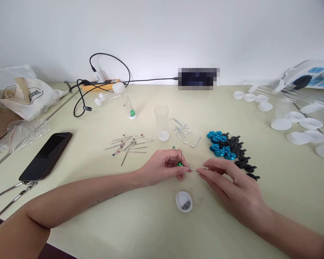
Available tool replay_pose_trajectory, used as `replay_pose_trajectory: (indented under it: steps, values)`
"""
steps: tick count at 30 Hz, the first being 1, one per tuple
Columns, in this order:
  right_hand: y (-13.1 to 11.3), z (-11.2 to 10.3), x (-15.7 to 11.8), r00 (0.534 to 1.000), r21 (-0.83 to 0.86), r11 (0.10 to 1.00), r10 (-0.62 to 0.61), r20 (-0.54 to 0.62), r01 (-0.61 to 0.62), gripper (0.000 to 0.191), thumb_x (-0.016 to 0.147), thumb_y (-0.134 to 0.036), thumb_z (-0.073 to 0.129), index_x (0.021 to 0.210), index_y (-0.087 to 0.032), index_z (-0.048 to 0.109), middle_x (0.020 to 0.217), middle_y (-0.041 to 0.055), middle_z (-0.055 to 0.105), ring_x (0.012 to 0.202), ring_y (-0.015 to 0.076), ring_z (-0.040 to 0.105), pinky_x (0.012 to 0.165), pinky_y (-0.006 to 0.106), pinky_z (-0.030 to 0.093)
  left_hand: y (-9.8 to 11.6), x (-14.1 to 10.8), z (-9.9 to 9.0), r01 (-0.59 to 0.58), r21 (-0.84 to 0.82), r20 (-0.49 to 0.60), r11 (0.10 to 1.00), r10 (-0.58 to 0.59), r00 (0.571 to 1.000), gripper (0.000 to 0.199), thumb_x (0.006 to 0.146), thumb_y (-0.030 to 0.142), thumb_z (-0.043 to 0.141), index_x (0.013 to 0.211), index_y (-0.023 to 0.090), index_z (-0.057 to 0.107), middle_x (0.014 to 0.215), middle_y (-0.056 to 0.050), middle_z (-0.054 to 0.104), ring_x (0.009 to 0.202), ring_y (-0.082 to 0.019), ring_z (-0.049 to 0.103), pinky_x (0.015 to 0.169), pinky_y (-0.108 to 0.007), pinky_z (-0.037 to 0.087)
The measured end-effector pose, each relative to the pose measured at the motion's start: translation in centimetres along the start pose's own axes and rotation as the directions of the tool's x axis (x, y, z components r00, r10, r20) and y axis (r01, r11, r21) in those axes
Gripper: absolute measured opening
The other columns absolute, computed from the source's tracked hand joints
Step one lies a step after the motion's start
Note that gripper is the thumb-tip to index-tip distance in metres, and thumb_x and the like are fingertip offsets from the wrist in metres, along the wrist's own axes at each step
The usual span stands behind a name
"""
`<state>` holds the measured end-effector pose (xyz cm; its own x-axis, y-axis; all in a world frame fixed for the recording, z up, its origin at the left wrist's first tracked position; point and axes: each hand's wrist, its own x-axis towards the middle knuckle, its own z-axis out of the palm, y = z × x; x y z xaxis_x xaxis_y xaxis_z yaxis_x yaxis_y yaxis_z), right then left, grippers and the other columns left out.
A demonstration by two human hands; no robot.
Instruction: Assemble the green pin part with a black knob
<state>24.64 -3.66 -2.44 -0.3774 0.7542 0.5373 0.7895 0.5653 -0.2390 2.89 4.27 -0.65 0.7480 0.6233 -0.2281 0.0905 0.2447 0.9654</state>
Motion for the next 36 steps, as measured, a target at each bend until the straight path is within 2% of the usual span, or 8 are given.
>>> replay_pose_trajectory:
  steps: [4, 10, 15, 22, 26, 29, 33, 36]
  values:
    - [0.0, -0.2, 0.3, 0.999, 0.042, 0.998, -0.048, 0.009, 0.047, 0.03, 0.083, -0.002, 0.052, 0.108, -0.016, 0.058, 0.097, 0.0037, 0.056, 0.082, 0.0043, 0.05, 0.069, 0.018, 0.038, -0.2, 0.0, 0.0, -0.003, -0.012, 0.008, 1.0, 0.003, 1.0, 0.032, 0.078, 0.038, 0.064, 0.087, 0.008, 0.057, 0.094, -0.01, 0.061, 0.076, -0.009, 0.061, 0.071, -0.024, 0.055]
    - [-0.3, -0.5, 0.8, 0.991, 0.102, 0.988, -0.124, 0.047, 0.118, 0.041, 0.084, -0.001, 0.05, 0.123, -0.012, 0.05, 0.093, 0.0043, 0.057, 0.084, 0.0054, 0.05, 0.071, 0.018, 0.04, -0.3, 0.0, 0.0, -0.011, -0.016, -0.001, 1.0, 0.011, 1.0, 0.032, 0.077, 0.038, 0.064, 0.087, 0.008, 0.058, 0.092, -0.008, 0.061, 0.076, -0.009, 0.061, 0.071, -0.024, 0.055]
    - [-0.5, -0.4, 1.0, 0.991, 0.019, 0.992, -0.129, 0.03, 0.128, 0.042, 0.082, -0.009, 0.059, 0.122, -0.012, 0.05, 0.094, 0.006, 0.057, 0.087, 0.0089, 0.05, 0.075, 0.022, 0.041, -0.1, 0.1, -0.1, -0.012, -0.019, -0.028, 1.0, 0.011, 1.0, 0.032, 0.078, 0.039, 0.064, 0.087, 0.008, 0.056, 0.093, -0.009, 0.063, 0.073, -0.008, 0.062, 0.07, -0.022, 0.054]
    - [-0.4, -0.5, 1.1, 0.982, -0.018, 0.982, -0.187, -0.008, 0.187, 0.047, 0.075, -0.005, 0.065, 0.12, -0.009, 0.053, 0.091, 0.0061, 0.056, 0.086, 0.0093, 0.051, 0.076, 0.025, 0.043, 0.1, 0.0, -0.2, -0.002, 0.005, -0.019, 1.0, 0.002, 1.0, 0.032, 0.078, 0.037, 0.064, 0.088, 0.007, 0.057, 0.094, -0.01, 0.063, 0.072, -0.008, 0.062, 0.072, -0.023, 0.054]
    - [-0.4, -0.7, 1.0, 0.983, 0.044, 0.983, -0.18, 0.023, 0.179, 0.039, 0.082, -0.003, 0.054, 0.12, -0.01, 0.052, 0.091, 0.006, 0.057, 0.087, 0.0083, 0.05, 0.072, 0.022, 0.042, -0.1, 0.0, 0.0, -0.006, 0.001, -0.01, 1.0, 0.006, 1.0, 0.031, 0.077, 0.036, 0.065, 0.087, 0.007, 0.058, 0.094, -0.009, 0.062, 0.074, -0.009, 0.062, 0.072, -0.023, 0.054]
    - [-0.3, -0.8, 0.8, 0.983, 0.089, 0.982, -0.171, 0.066, 0.164, 0.043, 0.086, 0.0, 0.044, 0.128, -0.009, 0.046, 0.089, 0.0055, 0.054, 0.083, 0.0056, 0.047, 0.069, 0.019, 0.039, -0.1, -0.1, 0.0, -0.009, 0.024, -0.005, 1.0, 0.009, 1.0, 0.031, 0.077, 0.037, 0.065, 0.087, 0.008, 0.059, 0.093, -0.008, 0.061, 0.077, -0.01, 0.063, 0.072, -0.024, 0.054]
    - [-0.3, -0.8, 0.5, 0.988, -0.001, 0.988, -0.157, 0.006, 0.157, 0.035, 0.084, -0.001, 0.048, 0.117, -0.011, 0.053, 0.096, 0.0071, 0.055, 0.086, 0.0085, 0.048, 0.074, 0.023, 0.039, -0.1, -0.1, 0.1, -0.009, 0.018, -0.013, 1.0, 0.009, 1.0, 0.031, 0.078, 0.038, 0.063, 0.086, 0.008, 0.058, 0.094, -0.009, 0.061, 0.077, -0.01, 0.062, 0.072, -0.025, 0.055]
    - [-0.4, -0.7, 0.5, 0.989, -0.11, 0.985, -0.14, -0.041, 0.135, 0.039, 0.076, -0.001, 0.06, 0.112, -0.016, 0.057, 0.094, 0.0053, 0.056, 0.083, 0.011, 0.049, 0.075, 0.029, 0.038, 0.0, -0.1, 0.1, 0.0, 0.012, -0.013, 1.0, 0.0, 1.0, 0.032, 0.078, 0.038, 0.064, 0.086, 0.008, 0.058, 0.094, -0.01, 0.062, 0.076, -0.01, 0.062, 0.072, -0.025, 0.055]
